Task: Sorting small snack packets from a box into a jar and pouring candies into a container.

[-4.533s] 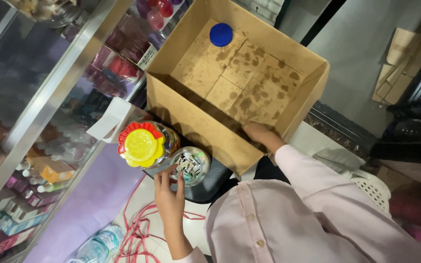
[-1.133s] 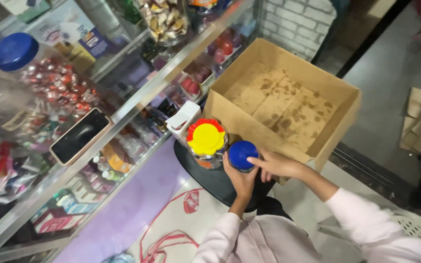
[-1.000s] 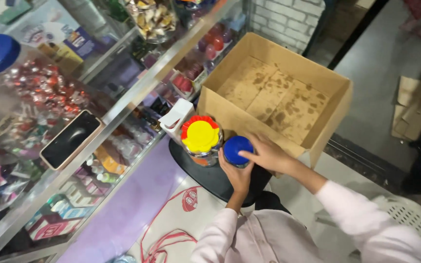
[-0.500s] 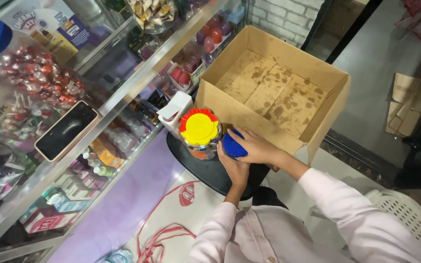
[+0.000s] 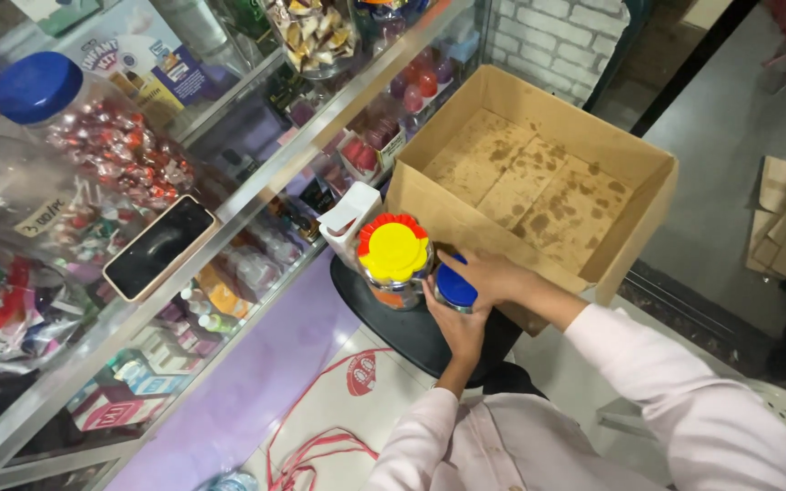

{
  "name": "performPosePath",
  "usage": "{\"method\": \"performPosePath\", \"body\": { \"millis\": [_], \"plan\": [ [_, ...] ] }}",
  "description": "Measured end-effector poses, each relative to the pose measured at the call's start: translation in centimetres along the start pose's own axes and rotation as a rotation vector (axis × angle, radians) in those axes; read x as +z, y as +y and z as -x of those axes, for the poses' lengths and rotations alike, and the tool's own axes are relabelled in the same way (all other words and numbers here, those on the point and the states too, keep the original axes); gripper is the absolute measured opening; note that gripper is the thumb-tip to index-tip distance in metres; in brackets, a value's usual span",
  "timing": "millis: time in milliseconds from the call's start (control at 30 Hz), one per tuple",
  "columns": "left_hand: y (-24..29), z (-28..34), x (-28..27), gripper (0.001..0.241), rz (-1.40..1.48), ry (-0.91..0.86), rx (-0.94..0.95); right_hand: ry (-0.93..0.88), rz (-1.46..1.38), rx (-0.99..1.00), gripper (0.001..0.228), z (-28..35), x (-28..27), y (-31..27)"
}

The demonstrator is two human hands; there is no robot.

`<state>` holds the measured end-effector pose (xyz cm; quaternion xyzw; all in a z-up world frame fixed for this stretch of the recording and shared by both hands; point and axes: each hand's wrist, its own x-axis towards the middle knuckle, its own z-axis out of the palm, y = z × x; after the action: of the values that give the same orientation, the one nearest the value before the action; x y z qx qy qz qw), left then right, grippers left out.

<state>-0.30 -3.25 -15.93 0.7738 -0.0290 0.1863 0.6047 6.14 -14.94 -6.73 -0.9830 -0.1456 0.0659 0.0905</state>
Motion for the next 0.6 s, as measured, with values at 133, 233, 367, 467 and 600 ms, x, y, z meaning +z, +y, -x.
{"method": "performPosePath", "body": {
  "millis": [133, 233, 367, 467, 600],
  "plan": [
    [0.6, 0.1, -0.3, 0.129, -0.002, -0.009, -0.031, -0.098, -0.005, 0.037, 0.107, -0.6, 0.5, 0.3],
    [0.9, 0.1, -0.6, 0.129, -0.023, -0.021, -0.039, -0.180, -0.036, 0.147, 0.098, -0.2, -1.4, -0.1],
    [0.1, 0.2, -0.3, 0.131, -0.040, -0.026, 0.017, -0.065, -0.093, -0.053, 0.114, -0.2, -1.1, 0.6],
    [-0.3, 0.2, -0.1, 0.126, -0.044, 0.004, 0.031, -0.035, -0.070, -0.113, 0.112, 0.4, -0.1, 0.2],
    [-1.3, 0.1, -0.3, 0.130, 0.005, -0.073, -0.011, -0.065, -0.034, -0.032, 0.112, 1.0, -1.8, -0.8]
  ]
}}
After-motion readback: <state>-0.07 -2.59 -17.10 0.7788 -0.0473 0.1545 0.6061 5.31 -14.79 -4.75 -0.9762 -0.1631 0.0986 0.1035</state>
